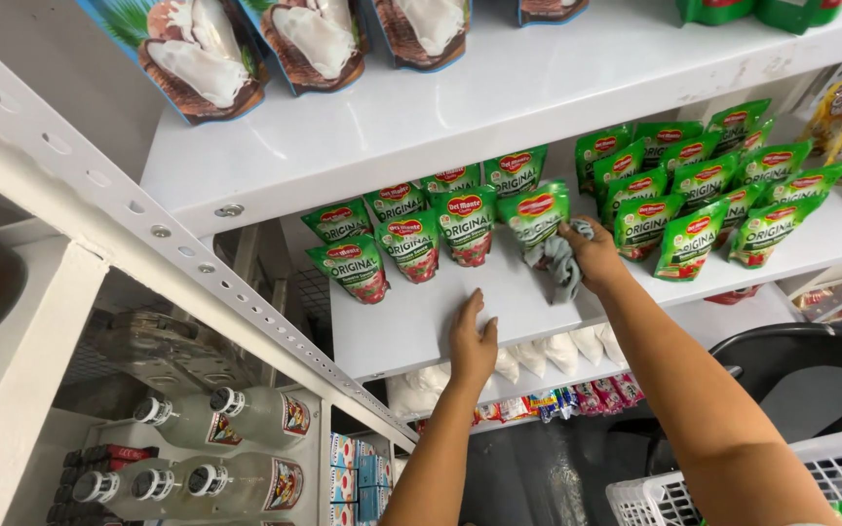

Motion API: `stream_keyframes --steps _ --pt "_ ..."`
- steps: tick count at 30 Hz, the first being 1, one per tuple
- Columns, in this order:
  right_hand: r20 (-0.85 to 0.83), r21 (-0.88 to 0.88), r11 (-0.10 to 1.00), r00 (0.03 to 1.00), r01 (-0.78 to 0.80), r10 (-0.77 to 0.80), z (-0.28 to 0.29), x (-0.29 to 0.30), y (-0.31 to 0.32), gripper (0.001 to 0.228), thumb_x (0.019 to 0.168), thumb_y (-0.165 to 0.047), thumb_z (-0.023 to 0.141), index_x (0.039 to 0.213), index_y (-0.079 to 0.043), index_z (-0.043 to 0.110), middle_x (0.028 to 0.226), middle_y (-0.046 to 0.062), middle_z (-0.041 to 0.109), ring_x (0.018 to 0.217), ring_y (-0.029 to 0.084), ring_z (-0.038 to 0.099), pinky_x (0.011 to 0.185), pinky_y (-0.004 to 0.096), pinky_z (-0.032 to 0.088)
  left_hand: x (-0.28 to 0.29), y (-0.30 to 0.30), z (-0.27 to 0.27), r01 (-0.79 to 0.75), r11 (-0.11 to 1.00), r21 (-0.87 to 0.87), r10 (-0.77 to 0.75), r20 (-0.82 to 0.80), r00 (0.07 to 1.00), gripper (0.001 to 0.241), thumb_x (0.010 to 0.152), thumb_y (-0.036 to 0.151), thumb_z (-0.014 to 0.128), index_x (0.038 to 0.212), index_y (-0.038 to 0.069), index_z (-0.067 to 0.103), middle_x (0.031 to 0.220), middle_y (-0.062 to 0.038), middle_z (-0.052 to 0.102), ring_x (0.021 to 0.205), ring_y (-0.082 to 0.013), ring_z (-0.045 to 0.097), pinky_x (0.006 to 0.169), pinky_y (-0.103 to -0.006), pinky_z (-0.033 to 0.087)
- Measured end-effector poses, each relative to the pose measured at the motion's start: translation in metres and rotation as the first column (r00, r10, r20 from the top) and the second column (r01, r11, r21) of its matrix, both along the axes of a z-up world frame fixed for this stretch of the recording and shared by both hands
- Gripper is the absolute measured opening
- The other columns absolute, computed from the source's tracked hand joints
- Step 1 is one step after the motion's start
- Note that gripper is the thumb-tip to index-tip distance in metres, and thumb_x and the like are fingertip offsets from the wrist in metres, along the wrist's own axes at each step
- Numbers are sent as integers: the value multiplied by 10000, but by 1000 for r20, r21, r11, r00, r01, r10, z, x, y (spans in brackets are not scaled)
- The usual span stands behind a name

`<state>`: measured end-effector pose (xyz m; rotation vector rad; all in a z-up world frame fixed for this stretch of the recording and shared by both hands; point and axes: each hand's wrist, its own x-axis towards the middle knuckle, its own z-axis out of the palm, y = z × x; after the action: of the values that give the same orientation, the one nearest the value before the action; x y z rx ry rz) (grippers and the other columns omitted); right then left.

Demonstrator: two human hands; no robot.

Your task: Wiping down pouches of tomato sauce with a cloth and organizing them on the shelf or in a basket.

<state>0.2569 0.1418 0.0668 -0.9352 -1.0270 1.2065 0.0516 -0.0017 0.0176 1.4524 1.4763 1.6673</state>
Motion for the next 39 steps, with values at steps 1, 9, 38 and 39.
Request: stream_keyframes --steps 1,9,38,39 --pt "-56 -22 1000 998 23 -24 -5 0 4 72 996 -125 734 1049 -79 718 822 58 694 742 156 674 756 318 563 -3 -1 -8 -18 994 109 41 -215 976 605 842 26 751 1422 81 593 1277 -176 655 1201 -331 650 1046 -423 501" --pt "-152 -72 997 987 32 -42 -11 -13 31 170 982 -119 747 1120 -38 690 921 113 699 843 218 703 829 382 586 -2 -6 -10 18 972 234 110 -524 845 486 828 95 720 1312 83 674 1225 -102 680 1124 -269 679 966 -365 540" --pt "780 -598 432 613 675 121 -392 397 -388 376 864 -440 748 1121 -166 752 1014 158 734 986 398 704 873 509 555 -2 -12 -9 111 908 404 266 -759 594 277 880 -5 622 1095 29 794 1209 -143 698 1054 -350 696 915 -427 571" --pt "778 -602 431 616 672 124 -405 394 -398 376 864 -440 748 1121 -166 752 1014 158 734 986 398 704 873 509 555 3 -14 -10 111 909 402 265 -762 591 277 880 -5 622 1095 29 794 1209 -143 698 1054 -350 696 915 -427 571"
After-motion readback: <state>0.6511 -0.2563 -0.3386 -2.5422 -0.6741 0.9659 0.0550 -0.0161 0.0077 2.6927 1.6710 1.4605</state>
